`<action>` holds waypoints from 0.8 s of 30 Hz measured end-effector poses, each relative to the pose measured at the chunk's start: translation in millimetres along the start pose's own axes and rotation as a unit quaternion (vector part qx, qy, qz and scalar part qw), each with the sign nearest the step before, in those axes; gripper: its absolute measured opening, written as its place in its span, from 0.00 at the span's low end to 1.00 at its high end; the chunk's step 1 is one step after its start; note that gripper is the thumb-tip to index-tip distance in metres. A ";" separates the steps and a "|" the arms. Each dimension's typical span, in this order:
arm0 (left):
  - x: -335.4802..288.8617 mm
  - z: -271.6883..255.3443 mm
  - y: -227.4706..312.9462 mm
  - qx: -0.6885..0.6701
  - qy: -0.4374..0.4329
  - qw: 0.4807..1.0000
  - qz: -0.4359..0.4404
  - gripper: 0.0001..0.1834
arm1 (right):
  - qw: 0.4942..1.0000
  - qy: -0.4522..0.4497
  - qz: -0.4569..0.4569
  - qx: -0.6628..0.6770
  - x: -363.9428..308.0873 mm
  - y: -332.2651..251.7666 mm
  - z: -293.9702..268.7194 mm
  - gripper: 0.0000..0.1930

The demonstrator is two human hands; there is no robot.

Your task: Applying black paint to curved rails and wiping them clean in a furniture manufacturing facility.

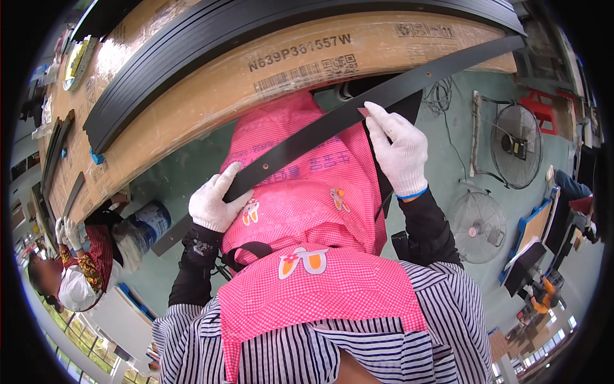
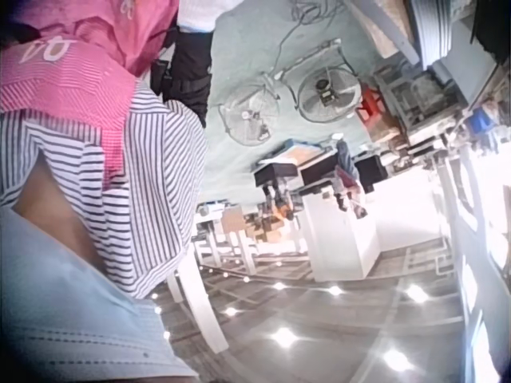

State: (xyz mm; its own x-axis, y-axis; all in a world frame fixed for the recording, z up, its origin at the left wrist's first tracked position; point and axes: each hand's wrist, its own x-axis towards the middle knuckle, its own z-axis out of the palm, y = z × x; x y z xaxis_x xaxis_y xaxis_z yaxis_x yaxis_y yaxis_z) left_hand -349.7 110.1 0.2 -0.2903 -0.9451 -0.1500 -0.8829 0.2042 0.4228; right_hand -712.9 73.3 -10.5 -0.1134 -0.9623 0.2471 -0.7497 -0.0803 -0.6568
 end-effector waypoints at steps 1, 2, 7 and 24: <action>-0.3 -0.2 -0.2 0.001 0.000 1.000 0.002 0.36 | 1.000 -0.015 -0.006 0.006 -1.0 0.3 0.0 0.12; -0.5 -0.6 -0.3 0.003 0.000 1.000 0.004 0.36 | 1.000 -0.015 -0.006 0.007 0.3 1.1 0.2 0.12; -0.2 0.9 -0.8 0.001 0.000 1.000 0.001 0.36 | 1.000 -0.011 -0.017 -0.014 0.5 1.2 -1.9 0.13; 0.3 0.5 0.0 0.005 0.007 1.000 0.010 0.36 | 1.000 0.026 0.005 -0.001 9.2 5.9 -1.9 0.15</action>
State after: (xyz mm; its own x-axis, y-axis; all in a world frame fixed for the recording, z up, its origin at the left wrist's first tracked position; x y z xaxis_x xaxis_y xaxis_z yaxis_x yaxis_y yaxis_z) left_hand -350.0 110.0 -0.3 -0.3021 -0.9446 -0.1285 -0.8807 0.2249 0.4169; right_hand -719.6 64.5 -10.7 -0.1546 -0.9483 0.2773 -0.7502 -0.0699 -0.6575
